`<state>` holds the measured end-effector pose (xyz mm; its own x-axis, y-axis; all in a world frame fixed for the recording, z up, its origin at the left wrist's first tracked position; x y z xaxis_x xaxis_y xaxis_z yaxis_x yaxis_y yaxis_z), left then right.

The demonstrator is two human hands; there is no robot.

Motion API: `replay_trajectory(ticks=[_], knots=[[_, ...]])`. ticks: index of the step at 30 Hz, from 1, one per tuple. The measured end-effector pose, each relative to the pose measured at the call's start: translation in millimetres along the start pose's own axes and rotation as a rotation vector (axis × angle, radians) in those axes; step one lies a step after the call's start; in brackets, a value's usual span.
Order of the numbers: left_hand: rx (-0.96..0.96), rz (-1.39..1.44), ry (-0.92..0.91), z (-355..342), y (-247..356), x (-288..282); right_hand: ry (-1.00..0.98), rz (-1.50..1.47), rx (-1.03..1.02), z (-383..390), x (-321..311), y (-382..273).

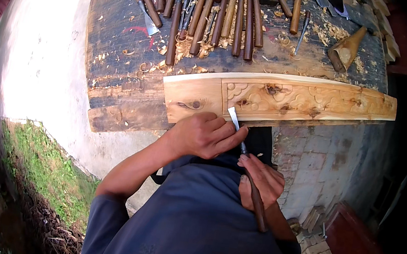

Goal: The person carves decorative floral patterns into a long wooden board using a variety of chisels and gouges. They use their hands to guide the tools along the wood and clear away wood shavings from the surface.

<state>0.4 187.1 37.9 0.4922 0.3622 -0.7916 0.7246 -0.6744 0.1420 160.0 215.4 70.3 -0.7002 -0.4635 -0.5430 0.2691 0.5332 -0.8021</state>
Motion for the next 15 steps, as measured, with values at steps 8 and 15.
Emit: replay_trajectory(ticks=[8, 15], knots=[[0.028, 0.048, 0.044, 2.5, 0.7, -2.1, -0.038, -0.008, -0.009, 5.4, 1.4, -2.4], [-0.074, 0.196, -0.005, 3.2, -9.8, 2.2, -0.035, -0.012, -0.014, 7.6, 5.9, -0.8]])
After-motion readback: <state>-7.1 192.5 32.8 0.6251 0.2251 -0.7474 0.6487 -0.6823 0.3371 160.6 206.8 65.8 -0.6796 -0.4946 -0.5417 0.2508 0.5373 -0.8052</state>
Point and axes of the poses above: each hand's wrist, its own z-axis away from the middle knuckle, its own x-axis out of the palm, y = z × x, the point moved 9 cm from there along -z, towards the middle knuckle, and after that the axes turned 8 degrees about x, right-handed, at the moved point
